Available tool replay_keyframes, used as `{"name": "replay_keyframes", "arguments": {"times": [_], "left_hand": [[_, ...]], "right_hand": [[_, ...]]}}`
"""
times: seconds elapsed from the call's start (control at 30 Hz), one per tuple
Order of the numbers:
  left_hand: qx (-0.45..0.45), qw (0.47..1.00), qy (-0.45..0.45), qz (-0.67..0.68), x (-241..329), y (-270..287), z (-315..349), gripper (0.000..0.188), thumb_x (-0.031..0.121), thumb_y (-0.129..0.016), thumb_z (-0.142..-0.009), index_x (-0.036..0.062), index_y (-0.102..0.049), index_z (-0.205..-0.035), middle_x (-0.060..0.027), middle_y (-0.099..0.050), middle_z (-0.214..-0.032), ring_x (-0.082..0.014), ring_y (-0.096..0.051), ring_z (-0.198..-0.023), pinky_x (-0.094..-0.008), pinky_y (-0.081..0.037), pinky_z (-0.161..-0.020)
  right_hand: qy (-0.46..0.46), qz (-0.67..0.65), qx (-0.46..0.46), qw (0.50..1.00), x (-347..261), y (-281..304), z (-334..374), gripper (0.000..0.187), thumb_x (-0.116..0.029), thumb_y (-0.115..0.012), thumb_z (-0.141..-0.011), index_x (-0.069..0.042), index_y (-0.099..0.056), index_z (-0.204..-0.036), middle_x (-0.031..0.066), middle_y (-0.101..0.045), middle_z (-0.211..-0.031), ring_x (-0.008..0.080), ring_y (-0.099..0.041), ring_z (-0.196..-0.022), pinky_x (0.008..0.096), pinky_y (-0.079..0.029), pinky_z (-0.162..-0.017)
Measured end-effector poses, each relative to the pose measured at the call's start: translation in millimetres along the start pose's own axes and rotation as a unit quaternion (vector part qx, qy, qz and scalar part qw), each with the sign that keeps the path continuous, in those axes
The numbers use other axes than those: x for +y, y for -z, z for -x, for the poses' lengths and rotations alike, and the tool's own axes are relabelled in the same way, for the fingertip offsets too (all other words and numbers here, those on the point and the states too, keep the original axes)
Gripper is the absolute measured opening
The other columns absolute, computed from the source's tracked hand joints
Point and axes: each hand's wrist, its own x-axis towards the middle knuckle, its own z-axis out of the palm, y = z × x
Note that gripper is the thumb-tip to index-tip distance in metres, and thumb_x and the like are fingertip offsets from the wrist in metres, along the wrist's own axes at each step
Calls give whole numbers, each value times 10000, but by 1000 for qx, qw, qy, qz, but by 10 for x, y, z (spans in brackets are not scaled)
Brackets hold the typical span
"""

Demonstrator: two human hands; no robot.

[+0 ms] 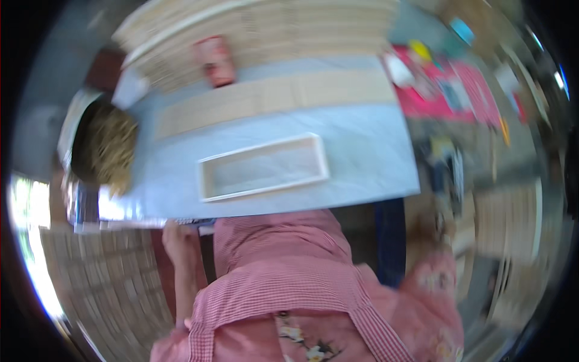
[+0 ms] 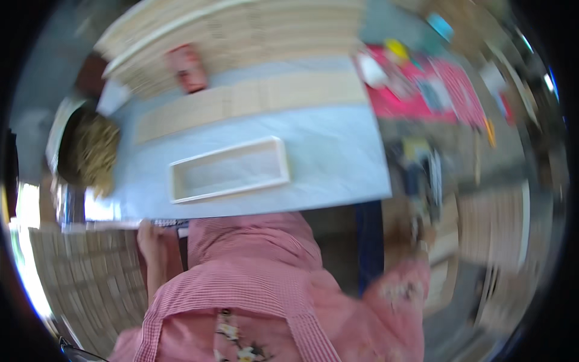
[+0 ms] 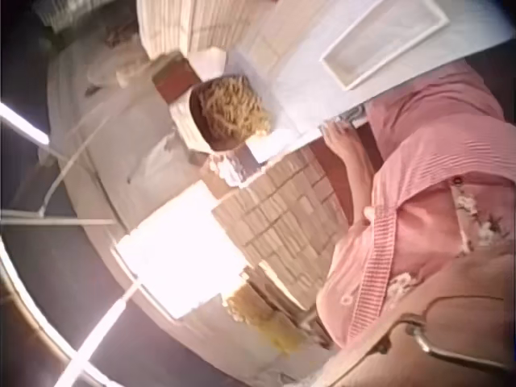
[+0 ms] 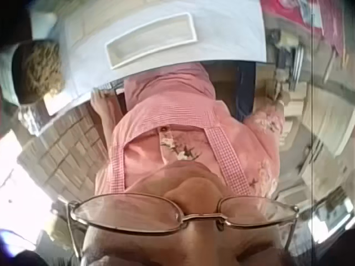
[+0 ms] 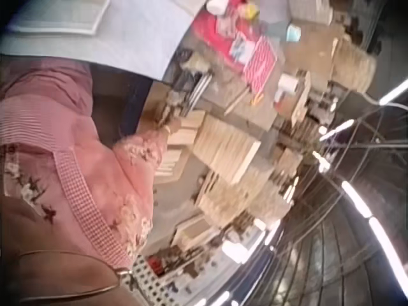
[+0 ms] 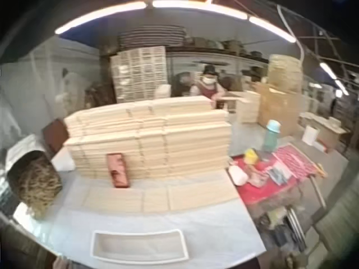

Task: Assembling wooden boxes by applying glue to the frames and attaching boards with a nail gun.

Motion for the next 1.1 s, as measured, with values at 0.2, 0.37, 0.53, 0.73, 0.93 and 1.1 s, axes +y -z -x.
{"name": "replay_keyframes", "arguments": {"times": [0.2,0.37,0.53,0.73,0.93,1.1], "left_hand": [[-9,992,-12,129,-115,172,22,296,252,-468,-1080,141,-491,-807,27,-396,-650,-89,-423,-607,-223,-360,-590],[-26,996,5,89,9,27,-130,343,281,-481,-1078,144,-470,-764,22,-390,-630,-95,-428,-585,-230,-385,-598],[-8,995,-46,91,44,-72,-219,372,297,-503,-1069,143,-470,-733,20,-393,-612,-100,-442,-573,-233,-404,-605],[-4,990,-73,118,-18,191,-299,380,297,-500,-1067,124,-475,-730,7,-421,-631,-109,-479,-581,-237,-424,-614],[-13,997,0,75,-100,650,-108,295,251,-519,-1054,41,-584,-857,-53,-573,-764,-146,-578,-661,-231,-473,-652],[-98,941,86,311,388,551,299,242,171,-587,-1012,-52,-647,-1084,-118,-679,-952,-168,-651,-780,-223,-521,-719]], "right_hand": [[-46,-146,79,985,-564,185,497,1047,-810,-679,-715,99,-565,-1222,293,-656,-1153,412,-677,-997,456,-556,-890],[76,-247,291,921,301,550,584,774,-479,-782,-822,98,-547,-1281,263,-681,-1113,386,-682,-962,424,-555,-849],[50,-332,312,889,58,1110,1112,664,-277,-712,-882,-4,-460,-1432,217,-635,-1269,348,-662,-1073,402,-537,-912],[478,-337,129,801,-1735,1555,2893,786,-4,-639,-751,-42,-401,-1499,187,-499,-1448,341,-539,-1273,421,-468,-1043],[805,-101,-190,553,-3218,1451,4372,991,-222,-878,-582,6,-434,-1439,208,-515,-1373,381,-554,-1193,434,-460,-1043],[892,5,-230,390,-3703,1309,4931,920,-241,-854,-628,11,-459,-1419,192,-479,-1419,367,-512,-1241,437,-438,-1056]]}}
